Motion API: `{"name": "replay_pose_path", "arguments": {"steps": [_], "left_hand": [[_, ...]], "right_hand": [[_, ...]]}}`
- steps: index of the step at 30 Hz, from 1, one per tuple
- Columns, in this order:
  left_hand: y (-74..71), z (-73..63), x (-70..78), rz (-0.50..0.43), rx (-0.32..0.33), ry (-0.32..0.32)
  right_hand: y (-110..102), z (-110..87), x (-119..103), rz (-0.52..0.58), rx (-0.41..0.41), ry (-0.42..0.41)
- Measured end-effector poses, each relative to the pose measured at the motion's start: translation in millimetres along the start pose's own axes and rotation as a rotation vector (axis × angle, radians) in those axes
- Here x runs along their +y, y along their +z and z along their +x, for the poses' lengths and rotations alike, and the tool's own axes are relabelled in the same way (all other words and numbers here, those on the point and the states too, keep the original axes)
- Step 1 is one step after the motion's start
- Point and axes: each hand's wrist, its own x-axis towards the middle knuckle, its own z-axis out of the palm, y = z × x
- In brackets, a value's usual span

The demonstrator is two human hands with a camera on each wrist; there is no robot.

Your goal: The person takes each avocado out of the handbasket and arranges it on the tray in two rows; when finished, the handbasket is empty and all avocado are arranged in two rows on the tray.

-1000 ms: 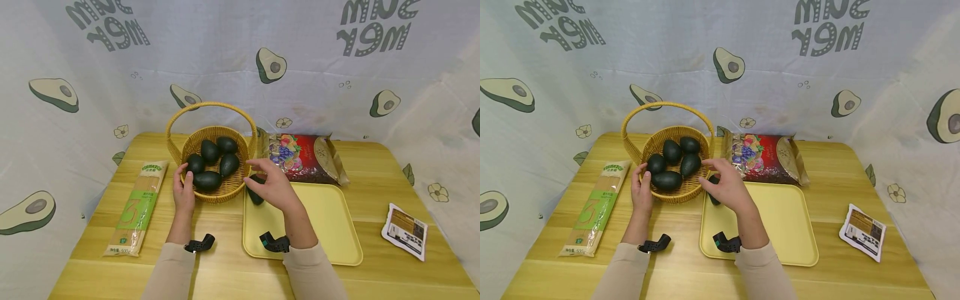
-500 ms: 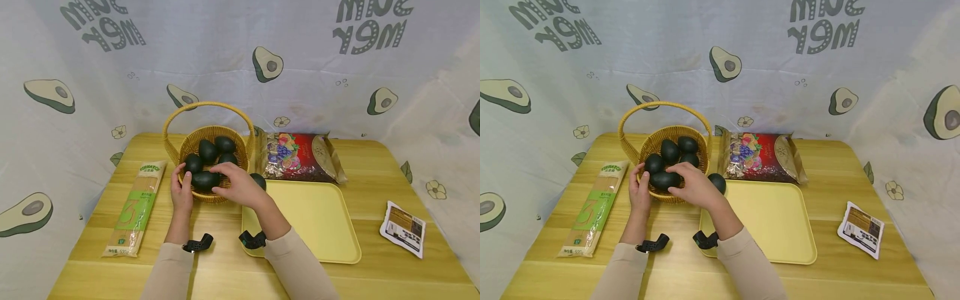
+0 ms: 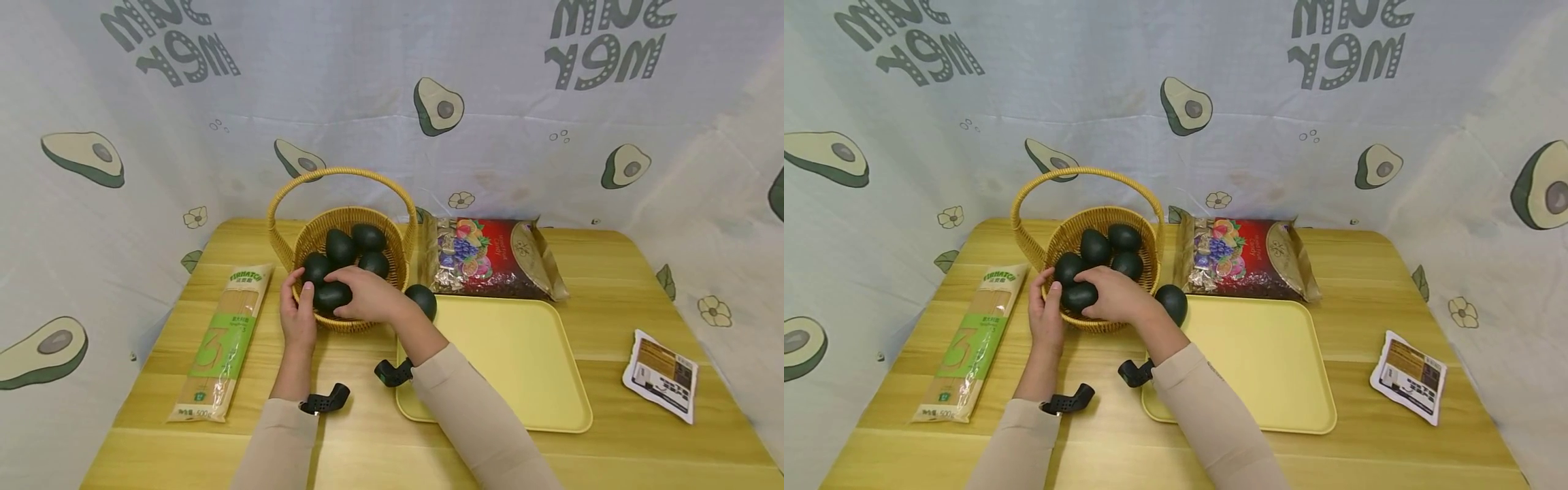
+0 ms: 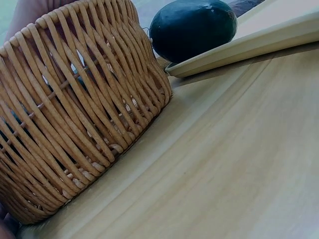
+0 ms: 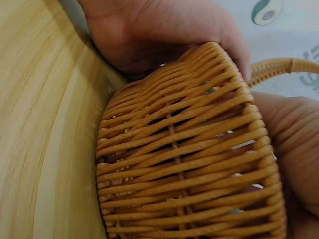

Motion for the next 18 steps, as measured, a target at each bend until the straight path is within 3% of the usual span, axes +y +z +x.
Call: {"name": "replay_pose_path", "arguments": {"steps": [4,10,12,18], "left_hand": [[0.4,0.4,0.4,0.004,0.012,0.011],[-2.9,12.8,-29.8,0.016,0.018,0.011],[-3.9,15.3,-36.6,0.011,0.022,0.017],[-3.2,14.0,-37.1,0.016,0.025,0.027]], "right_hand": [[4.8,6.1,-1.8,-0.054,-0.023,0.002],[6.3,7.2,-2.6,-0.063,-0.011,0.015],[6.0,6.1,-2.7,-0.057,0.008,0.012],[5.5,-4.3,-4.8,0.001,0.135,0.014]]}}
